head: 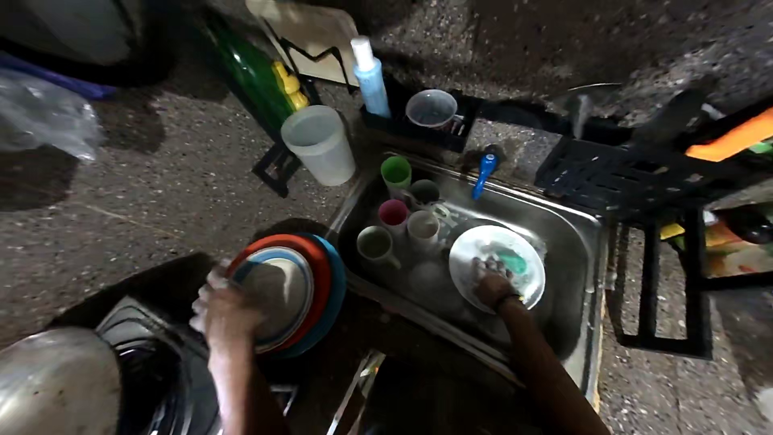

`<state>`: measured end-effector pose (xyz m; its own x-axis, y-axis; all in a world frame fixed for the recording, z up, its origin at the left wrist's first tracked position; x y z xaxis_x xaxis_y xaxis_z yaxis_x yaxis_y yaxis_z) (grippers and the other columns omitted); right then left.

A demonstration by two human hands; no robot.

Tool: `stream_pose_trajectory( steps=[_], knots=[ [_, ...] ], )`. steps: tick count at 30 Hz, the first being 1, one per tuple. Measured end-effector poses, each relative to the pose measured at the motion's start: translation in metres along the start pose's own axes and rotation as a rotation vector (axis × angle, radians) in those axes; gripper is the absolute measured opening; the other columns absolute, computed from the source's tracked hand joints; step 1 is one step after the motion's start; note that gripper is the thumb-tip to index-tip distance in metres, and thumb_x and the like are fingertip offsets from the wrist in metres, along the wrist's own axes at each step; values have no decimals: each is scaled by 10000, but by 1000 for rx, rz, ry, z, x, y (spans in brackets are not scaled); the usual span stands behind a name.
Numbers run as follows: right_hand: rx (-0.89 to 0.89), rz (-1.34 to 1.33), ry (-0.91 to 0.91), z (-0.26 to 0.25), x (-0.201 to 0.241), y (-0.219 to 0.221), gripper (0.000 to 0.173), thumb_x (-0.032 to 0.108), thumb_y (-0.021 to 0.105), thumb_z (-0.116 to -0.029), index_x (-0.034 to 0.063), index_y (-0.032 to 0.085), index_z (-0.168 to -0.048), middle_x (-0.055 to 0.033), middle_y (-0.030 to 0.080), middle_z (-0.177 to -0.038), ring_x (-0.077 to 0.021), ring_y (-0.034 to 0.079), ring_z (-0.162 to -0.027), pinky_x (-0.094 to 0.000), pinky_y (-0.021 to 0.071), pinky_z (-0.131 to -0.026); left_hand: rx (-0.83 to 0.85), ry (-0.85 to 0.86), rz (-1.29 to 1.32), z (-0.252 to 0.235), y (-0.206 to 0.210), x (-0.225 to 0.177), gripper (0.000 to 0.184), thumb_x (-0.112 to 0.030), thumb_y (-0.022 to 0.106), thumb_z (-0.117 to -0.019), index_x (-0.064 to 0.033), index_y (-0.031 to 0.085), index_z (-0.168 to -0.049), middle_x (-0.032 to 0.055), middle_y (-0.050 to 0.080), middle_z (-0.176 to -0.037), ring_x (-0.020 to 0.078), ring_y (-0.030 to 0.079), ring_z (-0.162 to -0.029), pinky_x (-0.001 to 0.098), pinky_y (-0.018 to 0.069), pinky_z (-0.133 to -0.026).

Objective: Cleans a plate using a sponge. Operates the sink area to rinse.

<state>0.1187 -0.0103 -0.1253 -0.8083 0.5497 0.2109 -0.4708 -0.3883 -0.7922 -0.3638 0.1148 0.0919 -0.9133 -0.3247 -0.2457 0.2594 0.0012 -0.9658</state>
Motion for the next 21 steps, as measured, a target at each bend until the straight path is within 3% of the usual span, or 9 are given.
stream_pose_trajectory(
  steps=[2, 5, 8, 10, 12, 15, 18, 21],
  knots=[
    [21, -27, 7, 0, 1, 6, 720, 407, 550, -1031, 96, 288, -1624, -266, 237, -1665, -473, 180, -1548, -692, 185, -1202, -37, 174, 62, 7, -5, -29, 736, -225, 755, -922, 55, 406, -1506, 406, 381, -1497, 599, 361, -1392, 755, 298, -1088],
    [32, -50, -13, 3, 10, 6, 737, 488, 426, -1069, 31, 252, -1620, -300, 261, -1642, -460, 310, -1508, -636, 324, -1174, -4, 512, 248, 33, 15, -92, 541, -363, 661, -978, -14, 565, -1380, 264, 548, -1393, 420, 545, -1290, 601, 460, -1059],
    [2, -79, -42, 5, 17, 2, 927, 652, 486, -996, 13, 235, -1619, -330, 244, -1634, -461, 378, -1472, -582, 385, -1164, 162, 734, 602, 76, 50, -150, 410, -298, 635, -976, -32, 654, -1288, 152, 645, -1312, 228, 630, -1200, 417, 535, -1011],
    [10, -65, -71, 4, 24, 5, 947, 653, 530, -980, 17, 244, -1619, -323, 251, -1636, -465, 390, -1465, -569, 380, -1173, 238, 691, 758, 89, 76, -164, 344, -220, 615, -987, 1, 659, -1246, 142, 687, -1193, 160, 697, -995, 334, 600, -858],
    [34, -37, -82, 6, 31, 7, 920, 603, 547, -995, 10, 229, -1622, -325, 251, -1635, -470, 359, -1481, -577, 355, -1184, 167, 685, 741, 86, 97, -161, 302, -163, 620, -993, 31, 657, -1222, 170, 691, -1136, 176, 708, -888, 335, 615, -781],
    [26, -68, -80, 8, 32, 7, 943, 586, 568, -986, 2, 197, -1627, -324, 213, -1649, -465, 265, -1527, -585, 306, -1213, -43, 803, 624, 76, 102, -151, 287, -142, 628, -983, 45, 679, -1195, 206, 697, -1127, 232, 707, -927, 378, 605, -833],
    [38, -77, -53, 7, 25, 6, 957, 584, 584, -975, 7, 191, -1629, -322, 226, -1647, -464, 279, -1522, -590, 312, -1207, -178, 876, 571, 69, 93, -145, 280, -164, 608, -982, 55, 689, -1138, 203, 706, -1053, 223, 704, -829, 367, 611, -760],
    [50, -80, -36, 10, 23, 5, 932, 570, 595, -972, 14, 225, -1623, -291, 268, -1643, -433, 316, -1513, -577, 329, -1202, -194, 851, 419, 68, 96, -144, 260, -152, 613, -980, 51, 702, -1117, 218, 713, -1088, 296, 725, -877, 435, 610, -801]
  ],
)
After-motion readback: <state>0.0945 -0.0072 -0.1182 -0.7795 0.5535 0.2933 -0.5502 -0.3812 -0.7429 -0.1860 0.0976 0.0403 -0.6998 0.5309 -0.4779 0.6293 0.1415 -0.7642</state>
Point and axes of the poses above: each hand's wrist, its own z-axis away from the middle knuckle, its own y-axis out of the palm, x = y × z, the point moved 10 cm from there along -z, towards the middle knuckle
